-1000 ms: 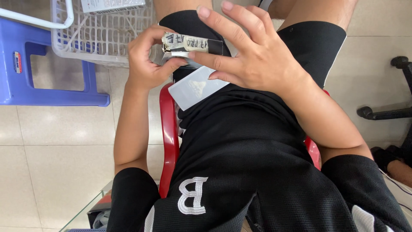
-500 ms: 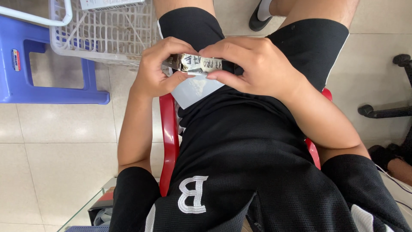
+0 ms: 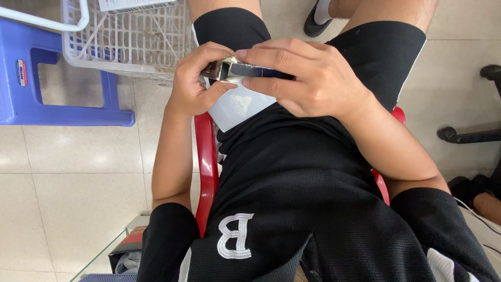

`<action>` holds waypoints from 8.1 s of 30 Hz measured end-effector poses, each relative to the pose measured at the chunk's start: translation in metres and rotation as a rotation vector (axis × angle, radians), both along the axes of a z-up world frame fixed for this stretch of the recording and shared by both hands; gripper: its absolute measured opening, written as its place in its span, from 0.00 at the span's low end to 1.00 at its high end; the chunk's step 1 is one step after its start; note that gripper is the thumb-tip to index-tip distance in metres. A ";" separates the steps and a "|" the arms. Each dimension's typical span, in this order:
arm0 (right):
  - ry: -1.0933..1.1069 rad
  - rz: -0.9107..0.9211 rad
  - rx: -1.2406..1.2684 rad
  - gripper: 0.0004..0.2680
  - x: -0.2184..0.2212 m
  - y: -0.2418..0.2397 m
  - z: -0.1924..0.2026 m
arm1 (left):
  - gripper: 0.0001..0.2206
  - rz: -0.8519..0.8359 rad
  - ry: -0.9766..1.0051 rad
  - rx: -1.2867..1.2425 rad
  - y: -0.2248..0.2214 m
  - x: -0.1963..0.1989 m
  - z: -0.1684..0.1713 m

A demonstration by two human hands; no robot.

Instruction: Applying a screen protector to a mobile phone screen.

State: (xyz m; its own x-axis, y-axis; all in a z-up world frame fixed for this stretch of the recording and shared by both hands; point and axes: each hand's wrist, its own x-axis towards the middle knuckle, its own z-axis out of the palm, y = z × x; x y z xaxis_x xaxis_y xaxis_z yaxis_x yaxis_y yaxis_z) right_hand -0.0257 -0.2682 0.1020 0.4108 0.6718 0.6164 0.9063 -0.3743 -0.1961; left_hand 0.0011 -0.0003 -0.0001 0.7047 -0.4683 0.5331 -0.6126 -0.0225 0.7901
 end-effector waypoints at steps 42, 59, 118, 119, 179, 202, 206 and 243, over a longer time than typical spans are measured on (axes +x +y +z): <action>1.055 -0.149 0.413 0.05 -0.020 -0.013 -0.090 | 0.14 0.628 -0.164 0.351 0.065 0.049 -0.049; 0.372 -0.102 0.180 0.09 -0.054 -0.007 -0.005 | 0.26 -0.330 0.541 0.024 -0.042 -0.094 0.024; -0.161 0.088 -0.315 0.27 -0.045 -0.009 -0.085 | 0.31 -0.212 1.132 -0.814 -0.064 -0.099 -0.073; -0.153 0.061 -0.318 0.28 -0.042 -0.010 -0.082 | 0.29 -0.180 1.160 -0.852 -0.064 -0.099 -0.078; 0.502 -0.286 0.779 0.10 -0.076 -0.047 -0.054 | 0.19 0.224 0.299 -0.401 -0.049 -0.088 -0.054; 0.302 -0.193 0.376 0.18 -0.061 -0.032 -0.046 | 0.08 0.291 0.189 -0.265 -0.043 -0.085 -0.017; 0.533 -0.181 0.532 0.16 -0.059 -0.042 -0.038 | 0.10 0.157 0.149 -0.128 -0.043 -0.081 -0.014; 0.649 -0.166 0.189 0.14 -0.052 -0.014 -0.004 | 0.20 0.220 -0.014 0.042 0.018 -0.005 -0.014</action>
